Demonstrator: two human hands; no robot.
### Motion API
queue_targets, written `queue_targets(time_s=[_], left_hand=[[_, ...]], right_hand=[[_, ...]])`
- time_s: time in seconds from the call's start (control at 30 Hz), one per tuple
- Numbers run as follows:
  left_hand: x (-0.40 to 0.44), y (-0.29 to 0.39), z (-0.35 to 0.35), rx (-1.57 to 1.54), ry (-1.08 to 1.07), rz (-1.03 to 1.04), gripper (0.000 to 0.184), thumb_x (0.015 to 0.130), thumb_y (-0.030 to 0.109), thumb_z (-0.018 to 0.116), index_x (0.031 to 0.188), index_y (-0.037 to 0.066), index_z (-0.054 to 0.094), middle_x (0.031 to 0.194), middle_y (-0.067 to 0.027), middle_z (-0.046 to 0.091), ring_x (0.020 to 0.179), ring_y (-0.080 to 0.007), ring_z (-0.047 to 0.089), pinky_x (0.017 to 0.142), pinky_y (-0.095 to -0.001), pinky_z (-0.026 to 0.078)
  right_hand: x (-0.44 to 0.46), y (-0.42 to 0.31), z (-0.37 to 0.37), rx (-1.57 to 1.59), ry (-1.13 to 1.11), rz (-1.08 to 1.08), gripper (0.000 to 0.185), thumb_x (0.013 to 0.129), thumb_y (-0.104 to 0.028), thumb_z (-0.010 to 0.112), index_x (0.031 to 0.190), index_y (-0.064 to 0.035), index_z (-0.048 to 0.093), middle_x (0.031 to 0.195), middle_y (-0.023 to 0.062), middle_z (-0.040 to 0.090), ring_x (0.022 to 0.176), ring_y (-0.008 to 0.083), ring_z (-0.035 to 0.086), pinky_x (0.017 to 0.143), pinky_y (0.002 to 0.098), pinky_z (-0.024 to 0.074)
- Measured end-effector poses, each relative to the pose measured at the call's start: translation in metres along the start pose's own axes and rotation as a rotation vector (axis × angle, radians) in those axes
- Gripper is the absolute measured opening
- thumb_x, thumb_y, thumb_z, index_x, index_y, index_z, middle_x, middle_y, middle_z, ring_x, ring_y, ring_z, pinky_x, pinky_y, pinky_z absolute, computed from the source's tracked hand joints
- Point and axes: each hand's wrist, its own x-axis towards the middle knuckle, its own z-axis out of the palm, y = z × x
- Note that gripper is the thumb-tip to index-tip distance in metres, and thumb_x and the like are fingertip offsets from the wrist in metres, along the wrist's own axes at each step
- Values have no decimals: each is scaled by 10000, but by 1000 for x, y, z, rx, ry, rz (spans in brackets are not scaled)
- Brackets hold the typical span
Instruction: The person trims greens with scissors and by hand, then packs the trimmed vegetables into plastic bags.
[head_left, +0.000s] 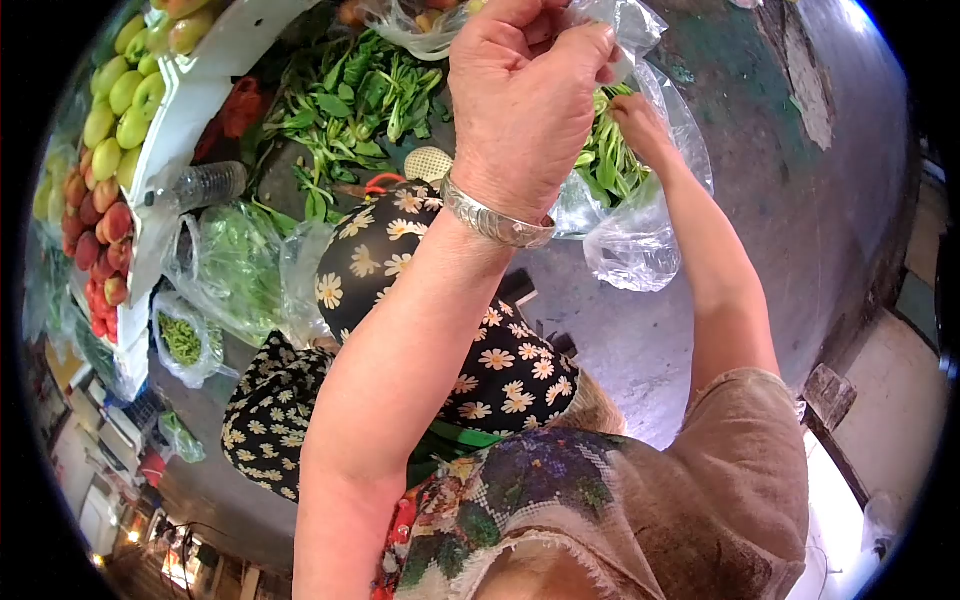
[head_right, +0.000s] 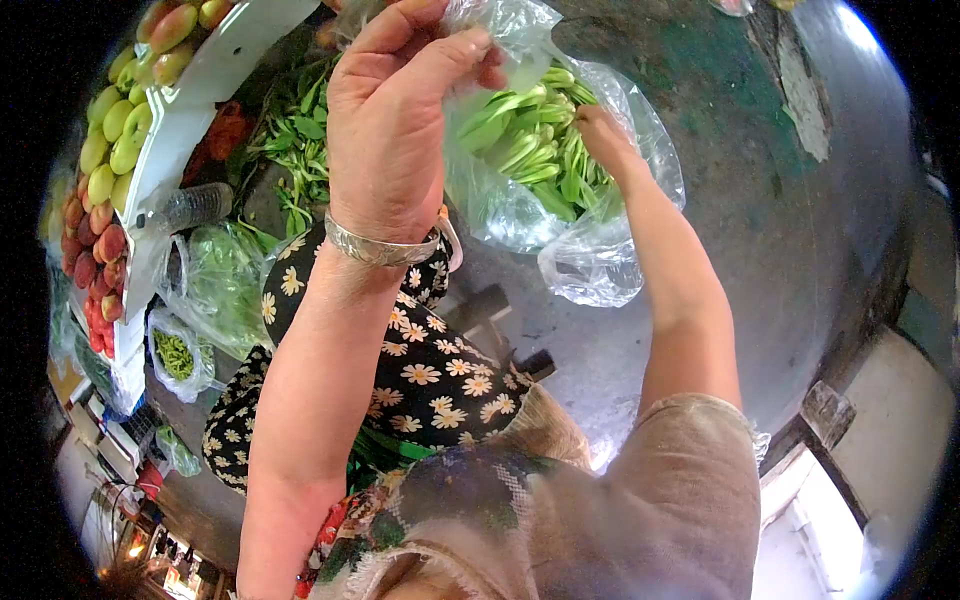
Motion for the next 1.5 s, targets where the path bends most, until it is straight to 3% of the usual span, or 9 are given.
queue_targets(time_s=[0.4,0.63,0.73,1.03,1.1,1.17,1.23,1.43,1.5], left_hand=[[8,-7,-8,-15,-30,29,243,895,-23,581,1138,-32,585,935,-49,631,778,-104,587,715,-227,489],[1,-5,-4,-38,1,0,246,891,-31,580,1137,-30,586,939,-48,627,776,-105,589,718,-229,490],[5,-7,-8,-13,-31,29,250,890,-35,577,1140,-29,586,933,-46,625,779,-105,591,720,-230,493],[1,0,1,-26,3,-12,253,889,-45,570,1141,-36,586,929,-48,626,774,-105,594,719,-228,498],[0,2,1,-62,5,-14,249,890,-47,566,1138,-39,587,922,-50,628,776,-107,596,717,-228,498],[0,4,2,-18,36,-35,248,890,-48,566,1136,-39,588,919,-50,629,773,-108,595,716,-229,497],[0,5,2,24,68,-57,247,889,-50,565,1135,-40,588,917,-51,630,771,-109,595,715,-229,497],[2,0,-2,-86,12,8,235,893,-49,561,1126,-46,587,903,-47,630,759,-106,586,712,-225,490],[3,0,-1,-13,81,-6,230,897,-36,562,1125,-42,588,903,-47,631,763,-106,588,714,-225,489]], right_hand=[[2,-19,-10,37,98,-51,303,854,-300,588,920,-15,669,901,183,662,880,343,625,794,414,467],[10,-30,33,270,-65,56,253,808,-254,716,841,-5,689,634,128,618,569,240,590,560,376,457],[10,-37,41,821,-149,342,212,866,-171,705,847,36,663,608,30,529,472,110,475,397,269,325],[-3,-36,42,1060,-152,307,225,862,-177,695,873,45,661,617,-4,515,542,89,485,452,256,355],[-1,-33,49,846,-83,284,225,852,-189,647,843,35,669,643,82,599,579,193,567,524,341,427],[-3,-26,56,263,242,-205,237,817,-210,597,832,13,678,737,197,640,659,351,601,626,428,461],[-8,-33,47,210,224,-217,249,785,-225,562,836,-14,685,826,258,611,765,447,571,720,476,454],[-54,-58,-13,593,91,88,206,854,-187,642,890,9,695,714,106,648,598,196,580,583,334,455],[-81,-68,-48,748,-108,199,207,892,-166,652,978,18,696,672,-17,558,572,50,468,522,229,363]])
